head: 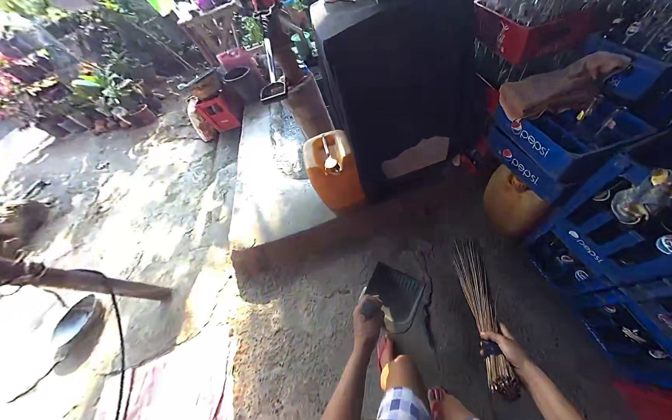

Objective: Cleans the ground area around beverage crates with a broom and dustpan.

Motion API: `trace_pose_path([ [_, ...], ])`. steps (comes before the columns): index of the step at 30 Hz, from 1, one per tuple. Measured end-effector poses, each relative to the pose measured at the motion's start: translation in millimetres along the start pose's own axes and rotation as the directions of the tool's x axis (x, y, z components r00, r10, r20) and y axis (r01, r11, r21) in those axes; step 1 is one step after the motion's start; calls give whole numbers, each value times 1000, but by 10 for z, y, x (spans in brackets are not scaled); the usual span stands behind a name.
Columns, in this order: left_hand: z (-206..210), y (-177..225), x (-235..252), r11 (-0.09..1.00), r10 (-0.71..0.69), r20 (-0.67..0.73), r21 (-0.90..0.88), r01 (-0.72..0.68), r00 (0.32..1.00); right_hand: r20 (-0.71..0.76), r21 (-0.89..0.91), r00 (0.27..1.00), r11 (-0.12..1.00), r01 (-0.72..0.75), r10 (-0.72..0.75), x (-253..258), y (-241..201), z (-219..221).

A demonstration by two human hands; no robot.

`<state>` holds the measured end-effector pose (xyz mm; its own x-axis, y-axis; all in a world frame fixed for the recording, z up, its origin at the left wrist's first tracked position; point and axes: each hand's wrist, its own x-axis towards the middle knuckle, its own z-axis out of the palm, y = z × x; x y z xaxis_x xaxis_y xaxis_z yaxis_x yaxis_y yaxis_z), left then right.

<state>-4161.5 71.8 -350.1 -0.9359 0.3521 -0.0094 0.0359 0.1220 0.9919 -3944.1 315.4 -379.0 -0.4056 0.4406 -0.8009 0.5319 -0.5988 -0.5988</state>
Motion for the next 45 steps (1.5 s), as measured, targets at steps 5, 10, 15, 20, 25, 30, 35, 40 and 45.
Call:
trace_pose_path([
  [5, 331, -352, 1771, 997, 37, 263, 56, -54, 964, -111, -144, 993, 989, 19, -35, 1299, -1012, 435],
  [10, 704, -800, 3335, 984, -12, 471, 163, -73, 882, -246, -238, 967, 971, 0, -60, 2499, -2105, 838],
  [15, 905, -1107, 4206, 959, -95, 543, 274, -69, 834, -323, -191, 946, 981, -41, -23, 3574, -2721, 1266],
  [20, 1033, -1369, 4542, 896, -244, 493, 443, -1, 835, -207, -318, 965, 922, -220, 159, 3595, -2451, 1753],
  [25, 1096, -1076, 4623, 880, -284, 489, 474, 22, 825, -52, -256, 950, 916, -310, 307, 2349, -2105, 1793],
  [30, 980, -944, 4550, 884, -267, 501, 467, 2, 823, -119, -177, 956, 942, -285, 267, 1823, -2194, 1424],
  [35, 923, -1079, 4404, 878, -269, 472, 478, 13, 840, -125, -327, 962, 906, -270, 241, 2738, -2072, 1830],
  [40, 736, -1174, 4369, 863, -280, 504, 504, -15, 817, 53, -376, 945, 884, -279, 322, 2204, -1496, 2006],
  [45, 354, -1112, 4228, 873, -228, 579, 478, -100, 783, 106, -242, 967, 949, -202, 233, 854, -807, 1579],
])
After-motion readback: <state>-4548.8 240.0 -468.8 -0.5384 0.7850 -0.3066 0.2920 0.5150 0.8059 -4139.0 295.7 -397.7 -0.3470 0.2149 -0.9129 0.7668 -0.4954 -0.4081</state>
